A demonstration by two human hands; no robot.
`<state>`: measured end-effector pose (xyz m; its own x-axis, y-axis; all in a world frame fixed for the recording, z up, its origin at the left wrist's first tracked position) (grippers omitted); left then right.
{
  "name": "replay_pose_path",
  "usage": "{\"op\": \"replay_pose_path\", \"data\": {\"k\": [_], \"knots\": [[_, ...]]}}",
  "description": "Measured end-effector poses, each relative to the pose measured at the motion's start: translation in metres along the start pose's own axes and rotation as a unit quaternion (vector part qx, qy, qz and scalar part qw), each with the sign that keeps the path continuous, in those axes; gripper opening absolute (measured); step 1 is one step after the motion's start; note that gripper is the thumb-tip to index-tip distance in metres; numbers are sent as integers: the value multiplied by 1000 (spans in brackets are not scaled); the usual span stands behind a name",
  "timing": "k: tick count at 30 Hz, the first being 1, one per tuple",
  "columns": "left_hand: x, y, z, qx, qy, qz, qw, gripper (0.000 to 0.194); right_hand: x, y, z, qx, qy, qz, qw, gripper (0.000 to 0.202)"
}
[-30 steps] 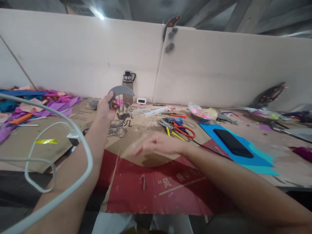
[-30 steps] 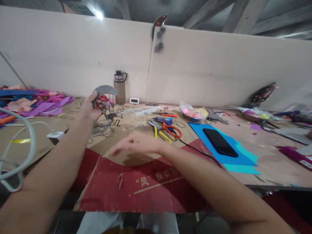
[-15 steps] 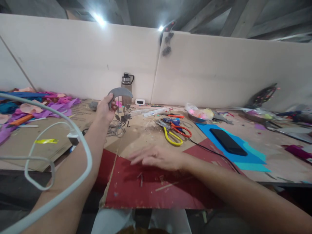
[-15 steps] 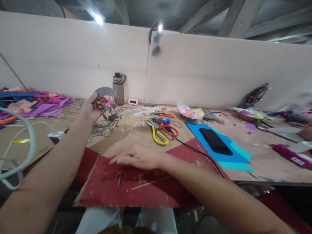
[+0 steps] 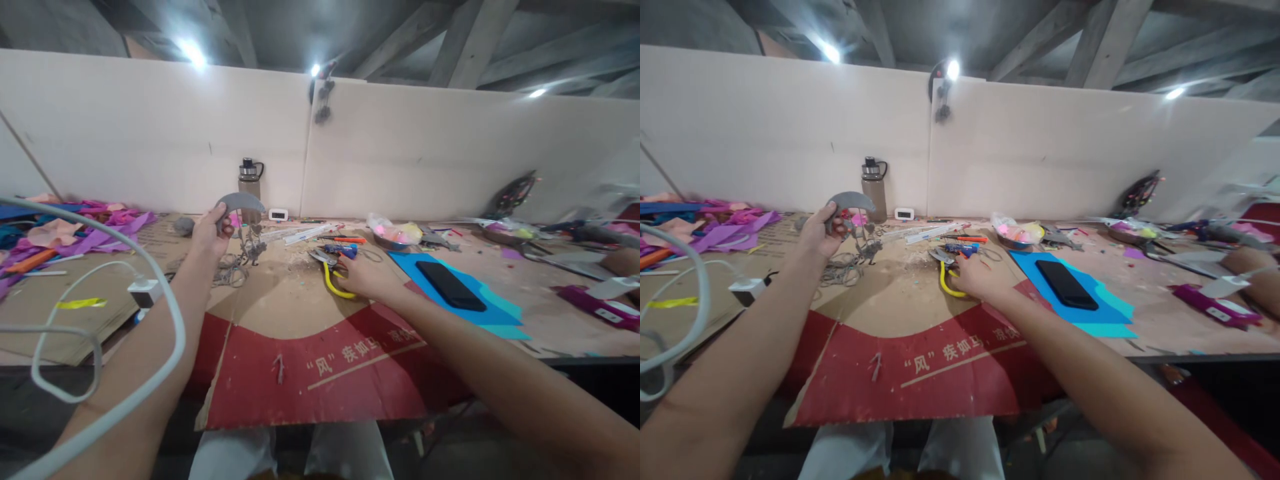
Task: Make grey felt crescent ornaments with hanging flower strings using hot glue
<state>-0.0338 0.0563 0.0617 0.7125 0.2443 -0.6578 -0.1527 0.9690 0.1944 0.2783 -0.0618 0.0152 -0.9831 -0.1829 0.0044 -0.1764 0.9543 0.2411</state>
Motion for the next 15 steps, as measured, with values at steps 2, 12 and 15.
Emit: {"op": "replay_pose_path", "data": {"k": [2, 12, 15], "knots": [[0, -1, 1, 0, -2, 2, 1000, 16, 3, -1, 1, 37, 9, 24, 999, 27], [2, 2, -2, -15, 1, -6, 1000, 15, 20, -30, -4, 45, 135, -43, 989, 34], [2, -1, 2, -8, -2, -5, 1000, 15, 1, -16, 3, 76, 80, 47, 993, 30]]}}
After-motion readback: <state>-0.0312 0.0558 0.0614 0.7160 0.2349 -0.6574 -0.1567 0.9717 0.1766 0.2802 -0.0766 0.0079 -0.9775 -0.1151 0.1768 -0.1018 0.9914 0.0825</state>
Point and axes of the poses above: each hand's wrist, its own y-axis towards the middle knuckle, its own z-axis out of the palm, x = y × z, the point moved 8 cm from there along y, towards the middle knuckle, and after that the axes turned 5 degrees about -y, right-handed, at the moved point
